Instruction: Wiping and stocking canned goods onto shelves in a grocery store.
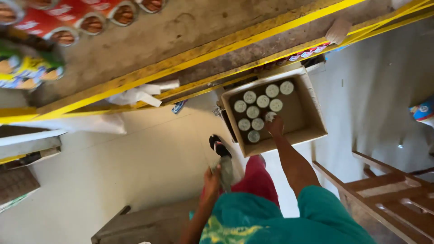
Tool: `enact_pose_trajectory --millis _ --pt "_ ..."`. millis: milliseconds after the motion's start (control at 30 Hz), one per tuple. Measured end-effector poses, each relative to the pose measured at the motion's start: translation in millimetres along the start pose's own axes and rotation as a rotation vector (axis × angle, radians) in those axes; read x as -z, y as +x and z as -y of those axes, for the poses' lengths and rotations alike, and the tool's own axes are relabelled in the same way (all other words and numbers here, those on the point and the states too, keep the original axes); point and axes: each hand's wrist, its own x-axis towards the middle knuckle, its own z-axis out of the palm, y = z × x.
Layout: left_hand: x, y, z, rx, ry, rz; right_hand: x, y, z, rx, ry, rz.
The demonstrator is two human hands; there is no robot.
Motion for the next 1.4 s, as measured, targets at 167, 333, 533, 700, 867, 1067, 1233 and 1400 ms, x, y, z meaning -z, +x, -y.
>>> enact_pose_trajectory --millis 167,333,533,700,867,1067,1233,1400 --pt "-6 -51 -54 0.114 0.170 0.052 -7 52 -9 0.413 -0.277 -0.284" --pt "0 -51 -10 0.286 -0.013 -0.162 39 56 84 0.543 -0.252 -0.272" --pt "-14 -60 4 0.342 0.029 -0.209 35 121 73 0.359 -0.710 -0.375" --pt "-21 -65 -1 0.167 -0.122 -0.077 126 -12 138 0.543 -0.293 -0.302" --pt "-65 -52 -59 0.155 -0.271 -0.080 228 -90 177 0.543 0.338 -0.104" --pt "-142 -117 -228 -0.122 -0.525 0.064 326 -254 290 0.532 1.226 0.369" --pt "-176 -180 -303 -0.427 -0.452 0.030 303 -332 335 -0.009 1.567 0.423" --pt "-199 -226 -323 -0.634 0.111 -0.041 262 -319 309 -0.005 1.394 0.627"
